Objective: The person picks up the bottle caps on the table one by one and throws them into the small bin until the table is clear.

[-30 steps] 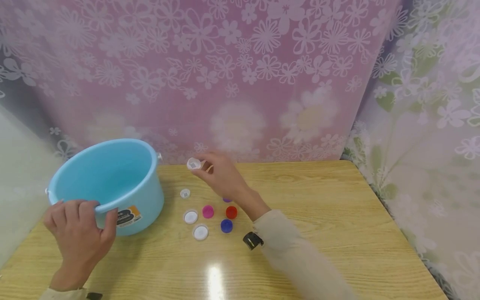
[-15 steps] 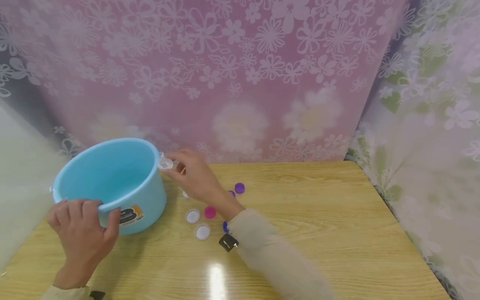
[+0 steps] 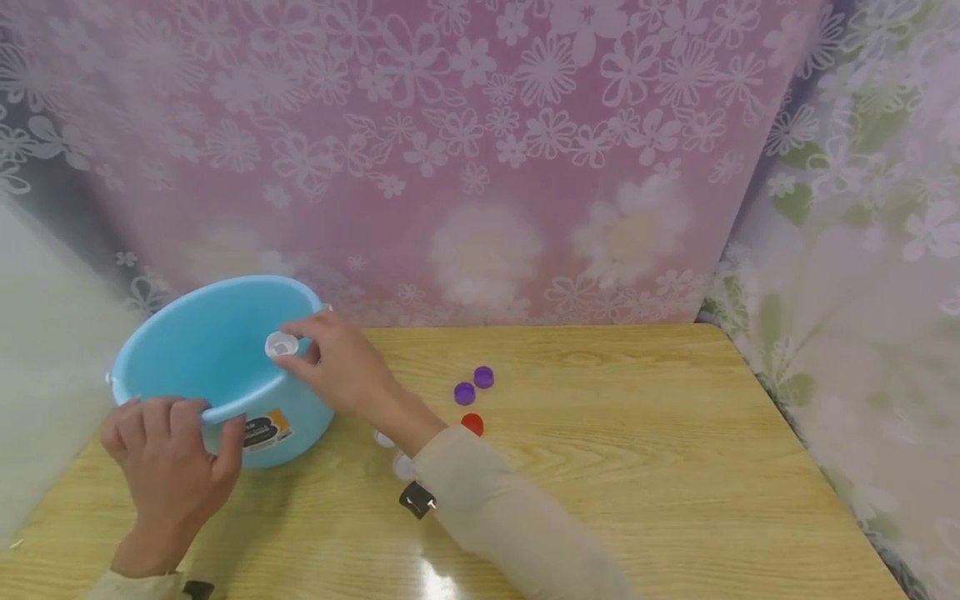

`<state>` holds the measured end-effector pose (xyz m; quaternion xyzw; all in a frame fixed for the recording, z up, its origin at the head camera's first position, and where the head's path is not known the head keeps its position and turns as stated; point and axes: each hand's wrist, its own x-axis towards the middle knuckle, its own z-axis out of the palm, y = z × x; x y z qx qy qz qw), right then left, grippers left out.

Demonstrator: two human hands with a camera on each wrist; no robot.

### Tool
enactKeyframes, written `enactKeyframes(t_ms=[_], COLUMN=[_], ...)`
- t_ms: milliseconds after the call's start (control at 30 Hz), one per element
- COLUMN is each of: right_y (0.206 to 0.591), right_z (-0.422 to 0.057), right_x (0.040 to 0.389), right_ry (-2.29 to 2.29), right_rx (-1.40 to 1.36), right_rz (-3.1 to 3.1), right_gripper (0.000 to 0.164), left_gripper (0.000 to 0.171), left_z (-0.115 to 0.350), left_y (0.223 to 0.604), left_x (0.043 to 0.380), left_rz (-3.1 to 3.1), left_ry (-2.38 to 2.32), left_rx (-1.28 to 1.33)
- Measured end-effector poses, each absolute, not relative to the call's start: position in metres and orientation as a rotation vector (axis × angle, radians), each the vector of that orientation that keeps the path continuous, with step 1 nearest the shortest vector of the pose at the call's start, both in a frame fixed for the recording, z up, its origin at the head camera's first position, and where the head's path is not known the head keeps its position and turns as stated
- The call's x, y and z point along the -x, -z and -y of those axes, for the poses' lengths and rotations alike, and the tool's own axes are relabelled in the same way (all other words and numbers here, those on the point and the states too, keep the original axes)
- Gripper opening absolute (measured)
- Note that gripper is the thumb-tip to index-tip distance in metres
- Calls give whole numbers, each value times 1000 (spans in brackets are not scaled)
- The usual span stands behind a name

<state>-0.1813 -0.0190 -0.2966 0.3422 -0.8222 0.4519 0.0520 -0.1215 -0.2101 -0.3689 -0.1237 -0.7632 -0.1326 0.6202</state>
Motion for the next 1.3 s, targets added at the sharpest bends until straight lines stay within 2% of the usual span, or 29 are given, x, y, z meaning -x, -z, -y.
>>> enactKeyframes(t_ms=[633,1300], right_y=[300,302], right_z=[28,28], right_x=[180,179], right_ry=[-1202,-1235], right_rx=[-1112,-1067], right_rz=[2569,2559], right_gripper=[41,41], left_gripper=[39,38], left_z=[210,212], left_y=[371,372], left_x=[122,122], left_rz=[1747,1759], left_ry=[300,296], left_rx=[277,285])
